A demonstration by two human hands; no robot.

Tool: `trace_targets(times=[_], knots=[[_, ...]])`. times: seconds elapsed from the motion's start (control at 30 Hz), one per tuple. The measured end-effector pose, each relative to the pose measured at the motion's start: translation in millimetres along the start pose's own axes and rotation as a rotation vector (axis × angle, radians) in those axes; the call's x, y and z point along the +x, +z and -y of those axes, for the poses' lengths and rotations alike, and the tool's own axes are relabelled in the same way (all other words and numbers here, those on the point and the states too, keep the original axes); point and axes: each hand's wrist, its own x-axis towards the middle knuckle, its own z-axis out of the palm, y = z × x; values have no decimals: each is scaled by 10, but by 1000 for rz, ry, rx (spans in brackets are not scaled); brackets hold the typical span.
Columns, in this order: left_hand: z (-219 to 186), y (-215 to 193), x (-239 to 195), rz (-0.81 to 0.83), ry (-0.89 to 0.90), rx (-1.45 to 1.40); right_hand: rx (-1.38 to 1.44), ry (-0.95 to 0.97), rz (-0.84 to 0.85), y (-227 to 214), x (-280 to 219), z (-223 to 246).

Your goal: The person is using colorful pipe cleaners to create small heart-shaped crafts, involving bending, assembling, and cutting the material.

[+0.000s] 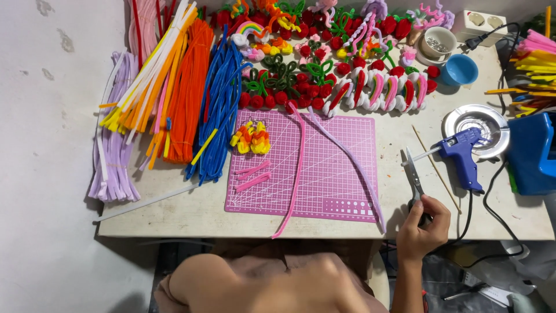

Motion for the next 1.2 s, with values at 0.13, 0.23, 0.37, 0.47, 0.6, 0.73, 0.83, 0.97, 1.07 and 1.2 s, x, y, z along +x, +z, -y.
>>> trace_targets(times=[0.13, 0.23, 0.37, 0.47, 0.6, 0.73, 0.83, 0.97, 1.07, 1.2], knots=[[1010, -409, 456, -88, -191, 263, -21, -9, 16, -9, 6, 8], [1895, -604, 524, -216, -510, 779, -18, -122, 87, -15, 93, 154], [2628, -690, 597, -223, -586, 1123, 223, -333, 485, 122, 127, 282], [2577, -660, 650, -202, -597, 1121, 285, -575, 852, 277, 392, 937], [2536, -735, 688, -247, -641, 1090, 170, -818, 983, 551, 398, 1006], [2369, -821, 640, -370, -617, 743, -63, -1084, 1007, 780, 402, 1039], [2359, -912, 599, -481, -455, 413, 80, -1167, 830, 900, 409, 1052], [2273, -1033, 705, -626, -354, -93, 391, -1213, 678, 947, 551, 1103], [1907, -1059, 971, -601, -298, -255, 592, -1168, 463, 1027, 567, 916], [1392, -897, 1290, -550, -138, -314, 740, -1014, 209, 996, 968, 938]])
